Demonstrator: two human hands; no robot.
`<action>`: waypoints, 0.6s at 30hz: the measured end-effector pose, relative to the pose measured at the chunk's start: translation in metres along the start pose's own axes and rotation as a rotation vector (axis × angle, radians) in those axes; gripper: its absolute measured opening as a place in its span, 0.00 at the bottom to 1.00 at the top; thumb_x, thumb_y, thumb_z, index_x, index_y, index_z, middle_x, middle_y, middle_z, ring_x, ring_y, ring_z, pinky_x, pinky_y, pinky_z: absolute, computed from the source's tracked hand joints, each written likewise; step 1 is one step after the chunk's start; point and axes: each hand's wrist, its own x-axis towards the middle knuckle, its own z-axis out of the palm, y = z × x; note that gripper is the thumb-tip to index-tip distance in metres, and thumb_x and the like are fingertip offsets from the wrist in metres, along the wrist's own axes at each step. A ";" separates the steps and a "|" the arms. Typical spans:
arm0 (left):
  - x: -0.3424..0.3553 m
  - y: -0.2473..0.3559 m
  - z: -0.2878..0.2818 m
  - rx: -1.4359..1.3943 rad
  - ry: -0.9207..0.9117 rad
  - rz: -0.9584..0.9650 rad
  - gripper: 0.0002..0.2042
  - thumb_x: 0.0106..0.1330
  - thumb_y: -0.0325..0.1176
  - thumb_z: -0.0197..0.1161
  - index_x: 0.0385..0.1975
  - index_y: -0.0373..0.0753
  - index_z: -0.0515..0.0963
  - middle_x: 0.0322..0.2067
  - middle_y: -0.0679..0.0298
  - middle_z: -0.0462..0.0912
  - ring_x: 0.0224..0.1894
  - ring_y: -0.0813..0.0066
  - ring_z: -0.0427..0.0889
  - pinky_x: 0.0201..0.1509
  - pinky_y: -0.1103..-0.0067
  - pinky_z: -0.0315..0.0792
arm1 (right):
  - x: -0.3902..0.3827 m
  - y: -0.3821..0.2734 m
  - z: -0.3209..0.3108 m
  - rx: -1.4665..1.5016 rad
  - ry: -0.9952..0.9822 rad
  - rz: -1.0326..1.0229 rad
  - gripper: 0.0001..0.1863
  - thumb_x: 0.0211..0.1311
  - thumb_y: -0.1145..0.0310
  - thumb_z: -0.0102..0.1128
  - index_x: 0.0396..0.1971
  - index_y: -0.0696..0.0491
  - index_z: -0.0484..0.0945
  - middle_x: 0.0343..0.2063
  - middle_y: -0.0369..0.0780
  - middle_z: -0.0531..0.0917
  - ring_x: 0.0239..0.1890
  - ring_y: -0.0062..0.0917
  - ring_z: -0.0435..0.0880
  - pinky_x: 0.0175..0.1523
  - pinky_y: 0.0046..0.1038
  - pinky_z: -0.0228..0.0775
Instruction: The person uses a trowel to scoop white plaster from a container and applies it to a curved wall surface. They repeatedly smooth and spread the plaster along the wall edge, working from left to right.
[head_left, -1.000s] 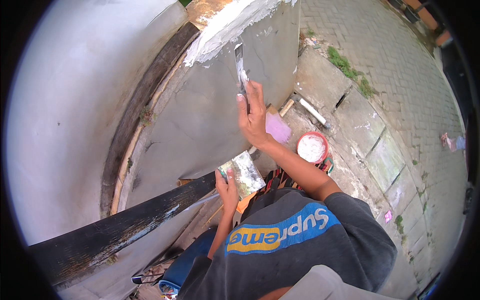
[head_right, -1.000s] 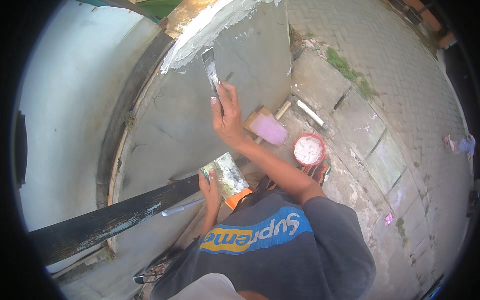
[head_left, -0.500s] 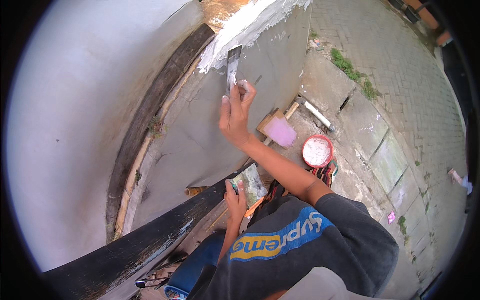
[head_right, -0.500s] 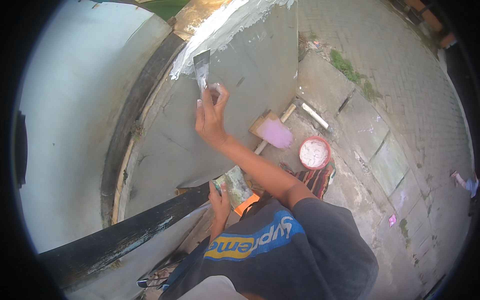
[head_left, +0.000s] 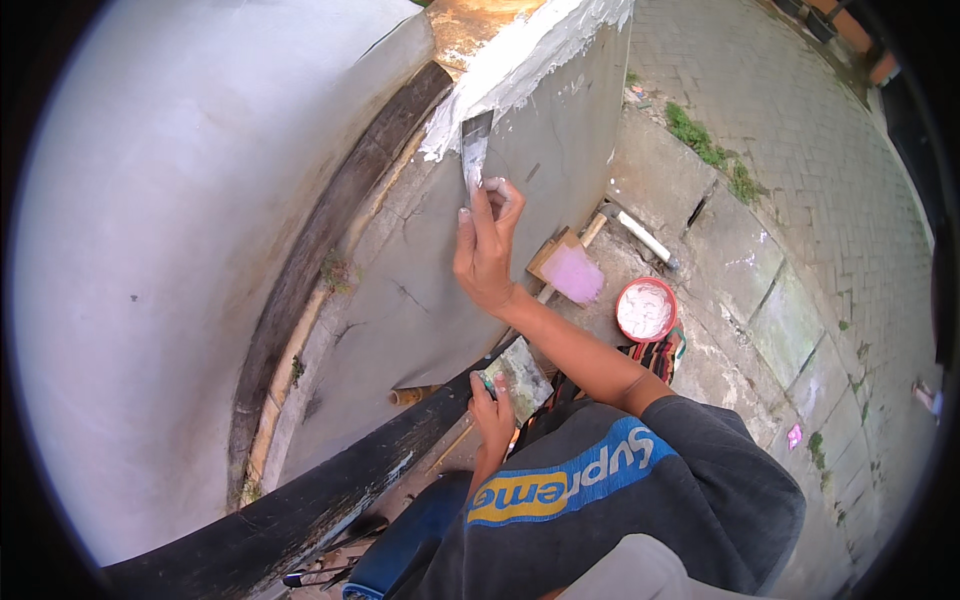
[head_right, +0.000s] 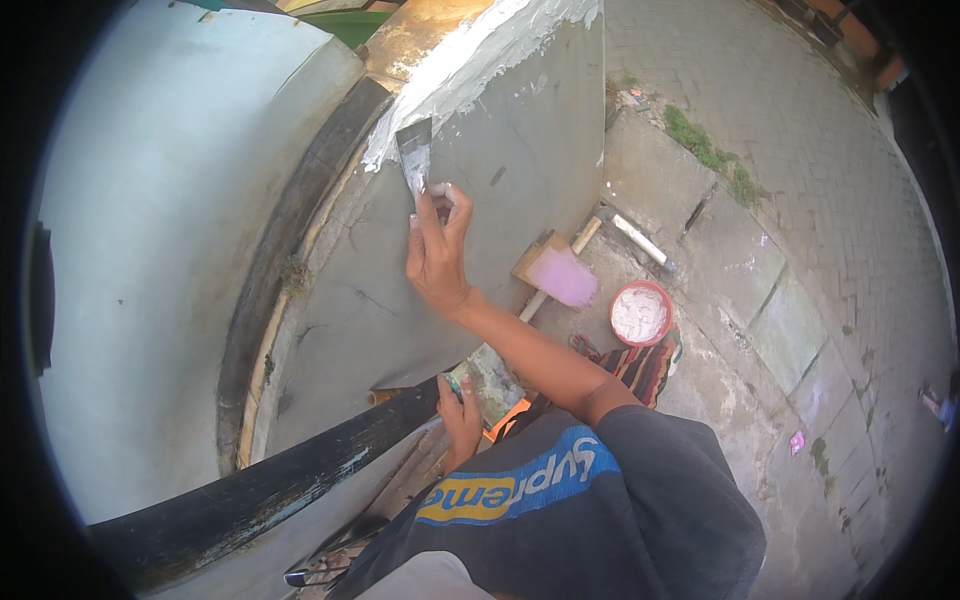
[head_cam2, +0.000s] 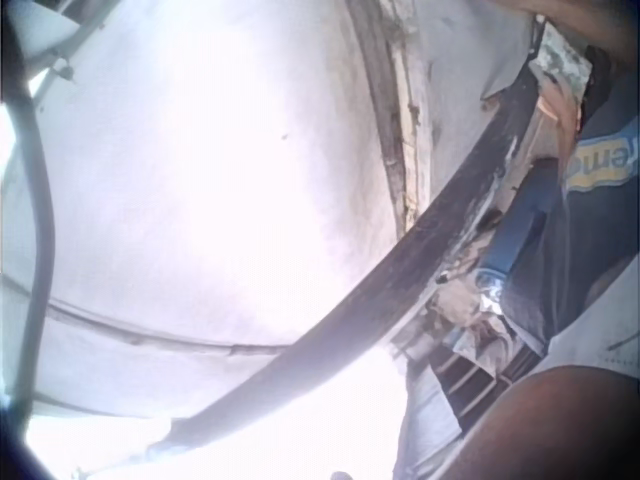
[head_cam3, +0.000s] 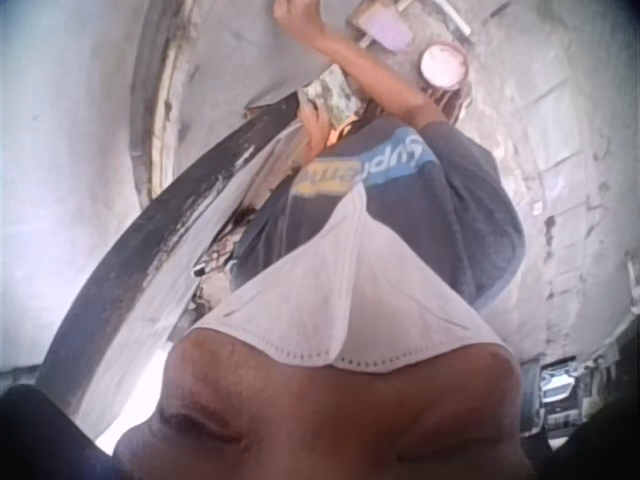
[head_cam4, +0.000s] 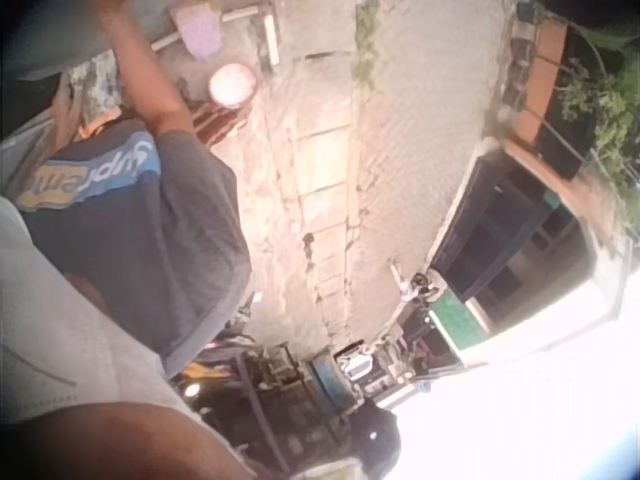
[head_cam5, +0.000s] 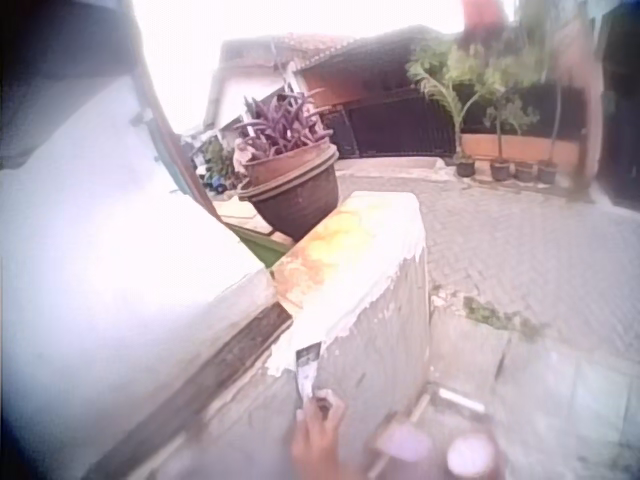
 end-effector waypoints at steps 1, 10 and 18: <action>0.000 -0.003 0.001 -0.012 -0.010 -0.022 0.25 0.71 0.39 0.53 0.50 0.16 0.65 0.20 0.42 0.76 0.22 0.47 0.77 0.26 0.63 0.67 | -0.006 0.004 0.002 0.012 0.002 0.001 0.20 0.62 0.84 0.48 0.55 0.69 0.67 0.51 0.50 0.61 0.49 0.36 0.67 0.55 0.33 0.62; -0.005 -0.001 0.012 0.028 0.007 -0.029 0.25 0.70 0.38 0.55 0.50 0.15 0.65 0.18 0.44 0.73 0.19 0.51 0.75 0.25 0.64 0.65 | -0.029 0.011 -0.017 0.062 -0.055 0.024 0.24 0.57 0.86 0.50 0.56 0.65 0.68 0.50 0.50 0.63 0.43 0.36 0.68 0.50 0.33 0.64; -0.013 0.008 0.025 -0.004 0.078 -0.010 0.25 0.69 0.38 0.55 0.51 0.16 0.66 0.21 0.43 0.77 0.23 0.48 0.78 0.29 0.63 0.68 | -0.019 0.035 -0.084 0.006 -0.082 -0.068 0.30 0.54 0.88 0.50 0.60 0.58 0.70 0.50 0.47 0.63 0.42 0.33 0.68 0.46 0.31 0.66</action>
